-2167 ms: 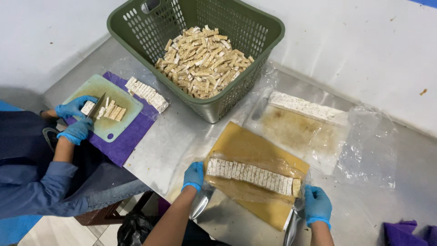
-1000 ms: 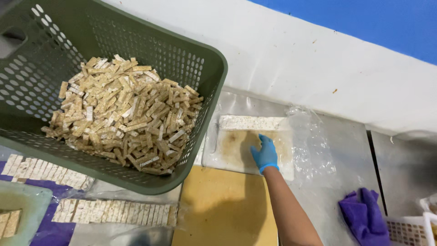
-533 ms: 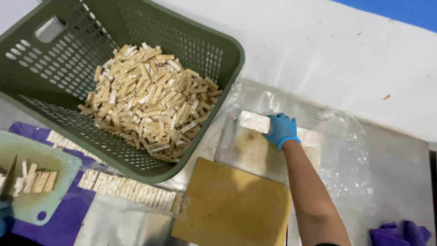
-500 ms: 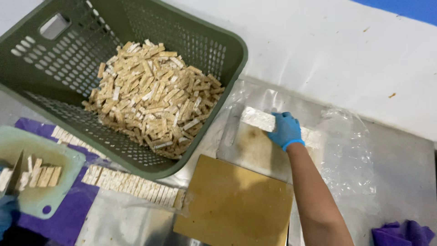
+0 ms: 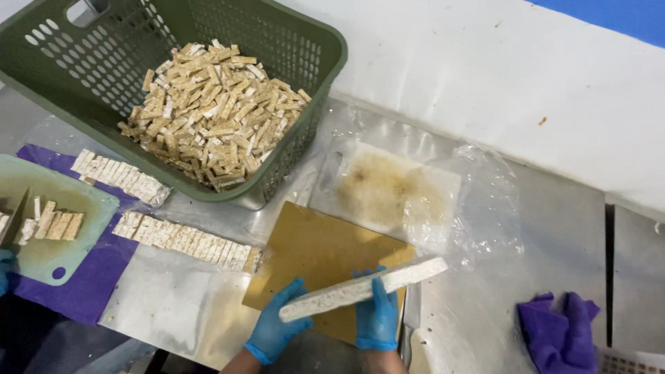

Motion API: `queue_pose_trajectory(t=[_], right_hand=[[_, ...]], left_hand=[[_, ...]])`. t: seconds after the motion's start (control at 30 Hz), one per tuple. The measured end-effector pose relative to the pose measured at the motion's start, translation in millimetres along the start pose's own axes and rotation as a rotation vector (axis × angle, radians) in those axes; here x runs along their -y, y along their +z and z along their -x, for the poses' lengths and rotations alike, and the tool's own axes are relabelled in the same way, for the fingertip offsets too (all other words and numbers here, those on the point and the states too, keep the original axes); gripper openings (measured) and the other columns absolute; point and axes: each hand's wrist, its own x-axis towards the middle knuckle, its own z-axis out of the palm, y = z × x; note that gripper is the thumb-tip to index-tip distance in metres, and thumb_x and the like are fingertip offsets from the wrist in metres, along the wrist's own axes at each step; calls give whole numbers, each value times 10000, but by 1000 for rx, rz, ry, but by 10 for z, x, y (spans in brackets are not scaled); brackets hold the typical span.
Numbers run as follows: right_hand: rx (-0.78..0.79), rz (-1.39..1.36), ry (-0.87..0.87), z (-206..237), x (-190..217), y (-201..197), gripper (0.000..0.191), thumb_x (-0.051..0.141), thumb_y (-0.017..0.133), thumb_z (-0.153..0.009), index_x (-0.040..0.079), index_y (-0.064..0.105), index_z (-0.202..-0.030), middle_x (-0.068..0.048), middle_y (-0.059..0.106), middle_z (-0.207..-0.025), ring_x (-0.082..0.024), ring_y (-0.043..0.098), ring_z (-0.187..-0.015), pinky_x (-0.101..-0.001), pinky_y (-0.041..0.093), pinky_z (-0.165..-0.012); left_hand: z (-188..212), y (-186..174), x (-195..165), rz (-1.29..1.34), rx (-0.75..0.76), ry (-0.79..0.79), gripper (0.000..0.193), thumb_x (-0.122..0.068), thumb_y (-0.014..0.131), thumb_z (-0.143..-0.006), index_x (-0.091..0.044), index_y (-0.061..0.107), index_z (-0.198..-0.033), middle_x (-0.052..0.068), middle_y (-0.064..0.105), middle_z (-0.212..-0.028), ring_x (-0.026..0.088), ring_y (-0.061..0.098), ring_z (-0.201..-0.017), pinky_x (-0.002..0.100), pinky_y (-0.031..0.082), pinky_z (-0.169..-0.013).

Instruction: The person cuts long blocks of a white food product into small rectangular pieces with a knife on a cutting board, then transfers the cut pieces onto a tray and into a basket. They repeatedly take new blocks, slice them into rows, and move finished pieces aside.

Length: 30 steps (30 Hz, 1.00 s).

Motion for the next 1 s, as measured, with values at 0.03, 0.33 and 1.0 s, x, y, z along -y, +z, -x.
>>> queue_pose_trajectory(t=[0.03,0.33,1.0], right_hand=[[-102,-7,93,-14,-83,-196,574,206,705,-903,64,462,-1404,-132,628,-1187,-352,642,-1141,-570,473,-1021],[-1,1510,35,-12,422,-885,378,398,733,-887,126,723,-1150,-133,820,-1107,-279,792,-1057,-364,599,-957],[263,2115,-596,88,218,-369,446,426,709,-836,355,679,-1275,40,672,-1281,-195,569,-1277,-623,283,-1166]], left_hand=[[50,61,91,192,57,-230,660,-203,876,-754,-23,629,-1339,119,698,-1236,215,699,-1108,325,562,-951],[15,9,316,120,-263,-762,759,-277,837,-777,-17,469,-1388,194,733,-1127,328,696,-925,480,576,-781],[21,-259,-9,-835,-252,102,81,-131,587,-897,-77,645,-915,160,667,-962,372,645,-956,490,529,-809]])
